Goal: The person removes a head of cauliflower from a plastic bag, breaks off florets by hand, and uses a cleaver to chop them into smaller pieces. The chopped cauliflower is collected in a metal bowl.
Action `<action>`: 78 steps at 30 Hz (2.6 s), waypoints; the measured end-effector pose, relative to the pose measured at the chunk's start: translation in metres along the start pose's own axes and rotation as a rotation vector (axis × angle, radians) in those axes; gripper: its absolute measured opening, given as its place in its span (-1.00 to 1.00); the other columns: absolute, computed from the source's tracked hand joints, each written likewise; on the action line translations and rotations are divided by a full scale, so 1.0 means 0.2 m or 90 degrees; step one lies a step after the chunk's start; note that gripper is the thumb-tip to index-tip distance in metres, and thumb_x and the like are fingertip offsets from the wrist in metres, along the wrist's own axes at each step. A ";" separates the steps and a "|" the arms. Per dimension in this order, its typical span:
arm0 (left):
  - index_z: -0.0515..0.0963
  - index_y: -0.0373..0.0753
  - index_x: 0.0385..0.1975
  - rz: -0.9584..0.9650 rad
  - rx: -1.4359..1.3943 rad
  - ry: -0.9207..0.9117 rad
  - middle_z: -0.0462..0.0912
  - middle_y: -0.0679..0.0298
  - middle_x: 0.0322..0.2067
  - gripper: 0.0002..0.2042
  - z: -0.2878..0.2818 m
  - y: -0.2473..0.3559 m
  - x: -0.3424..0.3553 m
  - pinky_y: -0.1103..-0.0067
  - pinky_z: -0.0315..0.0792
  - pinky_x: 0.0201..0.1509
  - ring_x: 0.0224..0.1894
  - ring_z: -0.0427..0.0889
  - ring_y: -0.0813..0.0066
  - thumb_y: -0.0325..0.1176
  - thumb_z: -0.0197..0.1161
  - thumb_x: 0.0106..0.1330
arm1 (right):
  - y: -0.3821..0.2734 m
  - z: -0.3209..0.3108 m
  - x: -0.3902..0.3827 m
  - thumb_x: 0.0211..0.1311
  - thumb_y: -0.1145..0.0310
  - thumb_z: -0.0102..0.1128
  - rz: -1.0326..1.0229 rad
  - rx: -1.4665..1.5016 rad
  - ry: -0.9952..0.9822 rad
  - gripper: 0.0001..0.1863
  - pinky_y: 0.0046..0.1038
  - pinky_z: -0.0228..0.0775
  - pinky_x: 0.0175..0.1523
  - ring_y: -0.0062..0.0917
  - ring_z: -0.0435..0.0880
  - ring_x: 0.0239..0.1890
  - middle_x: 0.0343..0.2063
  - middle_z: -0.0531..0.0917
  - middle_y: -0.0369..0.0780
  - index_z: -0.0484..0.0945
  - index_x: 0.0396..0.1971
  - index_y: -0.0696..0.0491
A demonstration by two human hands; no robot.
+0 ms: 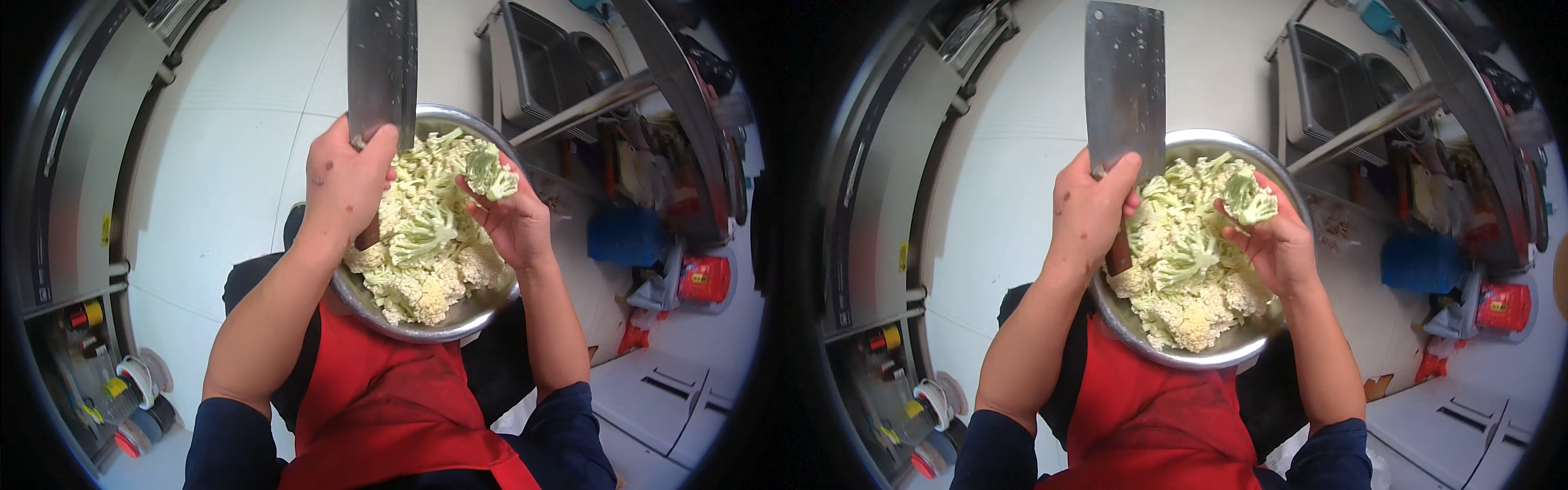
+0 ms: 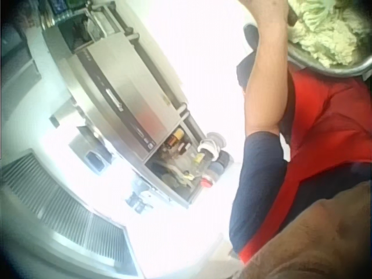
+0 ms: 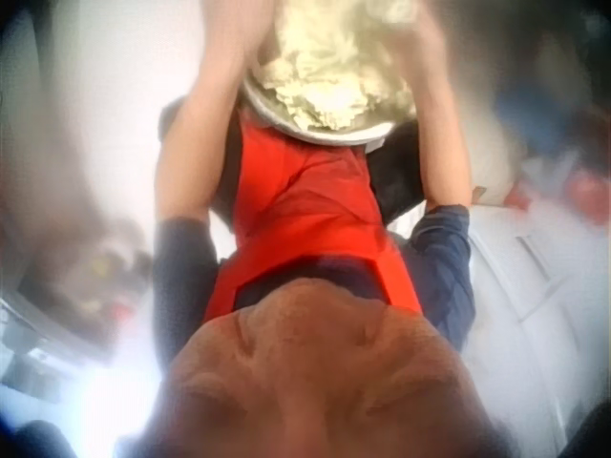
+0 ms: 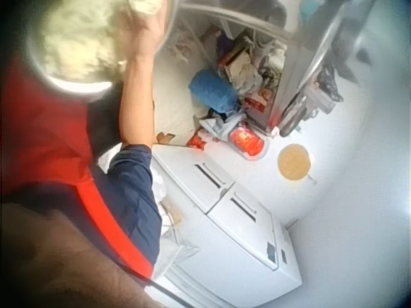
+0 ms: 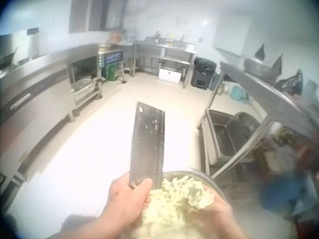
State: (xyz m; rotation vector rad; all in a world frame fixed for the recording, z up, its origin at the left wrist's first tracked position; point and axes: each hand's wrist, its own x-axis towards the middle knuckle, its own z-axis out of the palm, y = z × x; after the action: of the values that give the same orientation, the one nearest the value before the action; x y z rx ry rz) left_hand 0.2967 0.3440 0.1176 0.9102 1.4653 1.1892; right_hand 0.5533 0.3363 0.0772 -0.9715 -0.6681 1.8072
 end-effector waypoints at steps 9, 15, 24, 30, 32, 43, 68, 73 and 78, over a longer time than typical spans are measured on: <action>0.67 -0.35 -0.06 0.271 0.192 -0.182 0.64 0.36 -0.49 -0.80 0.20 -0.15 -0.08 0.56 0.44 -0.32 -0.45 0.55 0.62 -0.34 0.33 0.50 | -0.05 -0.14 -0.12 0.52 0.32 0.03 0.050 0.305 -0.062 -0.37 -0.35 0.68 0.00 -0.15 0.61 0.34 0.36 0.53 -0.06 0.27 0.54 0.05; 0.70 -0.25 0.13 0.474 0.300 -0.202 0.80 0.04 -0.13 -0.64 0.26 -0.19 -0.10 0.42 0.67 -0.10 -0.19 0.82 0.12 -0.63 0.31 0.34 | -0.01 -0.09 -0.12 0.64 0.28 -0.04 0.032 0.067 0.109 -0.60 -0.44 0.55 -0.06 -0.41 0.75 0.12 0.14 0.68 -0.26 0.48 0.36 -0.04; 0.72 -0.31 0.10 0.573 0.322 -0.266 0.81 0.01 -0.10 -0.64 0.29 -0.23 -0.14 0.49 0.67 -0.11 -0.15 0.84 0.19 -0.71 0.33 0.31 | -0.02 -0.13 -0.14 0.55 0.21 -0.02 0.131 0.233 0.148 -0.55 -0.30 0.51 -0.10 -0.29 0.72 0.14 0.16 0.67 -0.24 0.50 0.33 -0.05; 0.71 -0.29 0.11 0.681 0.346 -0.259 0.80 -0.01 -0.02 -0.49 0.30 -0.25 -0.12 0.40 0.73 -0.06 -0.09 0.85 0.08 -0.69 0.35 0.08 | 0.03 -0.14 -0.16 0.62 -0.01 0.04 -0.012 0.052 0.193 -0.36 -0.34 0.59 0.18 -0.43 0.68 0.19 0.24 0.62 -0.19 0.36 0.54 -0.03; 0.72 -0.29 0.12 0.744 0.343 -0.247 0.80 -0.01 -0.01 -0.46 0.30 -0.25 -0.11 0.40 0.73 -0.10 -0.14 0.85 0.09 -0.66 0.38 0.02 | 0.09 -0.22 -0.15 0.66 -0.01 0.03 -0.056 0.053 0.157 -0.33 -0.33 0.58 0.30 -0.44 0.67 0.23 0.28 0.61 -0.15 0.29 0.60 0.00; 0.75 -0.26 0.08 0.799 0.428 -0.272 0.82 0.09 -0.03 -0.48 0.30 -0.23 -0.14 0.48 0.64 -0.35 -0.43 0.73 0.33 -0.56 0.40 -0.01 | 0.10 -0.31 -0.21 0.68 0.25 0.06 -0.124 -0.020 0.032 -0.40 -0.47 0.57 0.27 -0.59 0.68 0.14 0.10 0.69 -0.23 0.29 0.60 0.07; 0.69 -0.30 0.13 0.699 0.374 -0.313 0.82 0.04 -0.01 -0.44 0.32 -0.26 -0.14 0.38 0.75 0.00 -0.05 0.85 0.09 -0.74 0.38 0.02 | 0.12 -0.31 -0.18 0.66 0.01 0.06 -0.176 0.081 0.047 -0.32 -0.32 0.41 0.46 -0.46 0.58 0.33 0.35 0.56 -0.11 0.34 0.53 0.18; 0.70 -0.30 0.13 0.708 0.393 -0.297 0.82 0.03 -0.01 -0.46 0.34 -0.29 -0.14 0.39 0.75 -0.03 -0.06 0.85 0.10 -0.72 0.39 0.05 | 0.13 -0.28 -0.16 0.67 -0.02 0.03 -0.163 -0.058 0.110 -0.31 -0.34 0.43 0.44 -0.50 0.59 0.30 0.30 0.59 -0.15 0.35 0.53 0.18; 0.71 -0.31 0.12 0.718 0.398 -0.271 0.82 0.02 -0.02 -0.50 0.34 -0.27 -0.16 0.39 0.74 -0.05 -0.08 0.85 0.09 -0.69 0.41 0.09 | 0.08 -0.26 -0.19 0.66 0.07 0.09 -0.124 0.097 0.041 -0.35 -0.35 0.44 0.41 -0.52 0.62 0.24 0.26 0.62 -0.15 0.38 0.51 0.19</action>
State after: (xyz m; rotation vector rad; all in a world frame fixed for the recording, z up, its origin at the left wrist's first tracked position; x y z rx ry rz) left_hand 0.3718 0.3168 0.0707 2.4526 0.9202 1.1373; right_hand 0.5982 0.2973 0.0490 -0.8306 -0.5570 1.6234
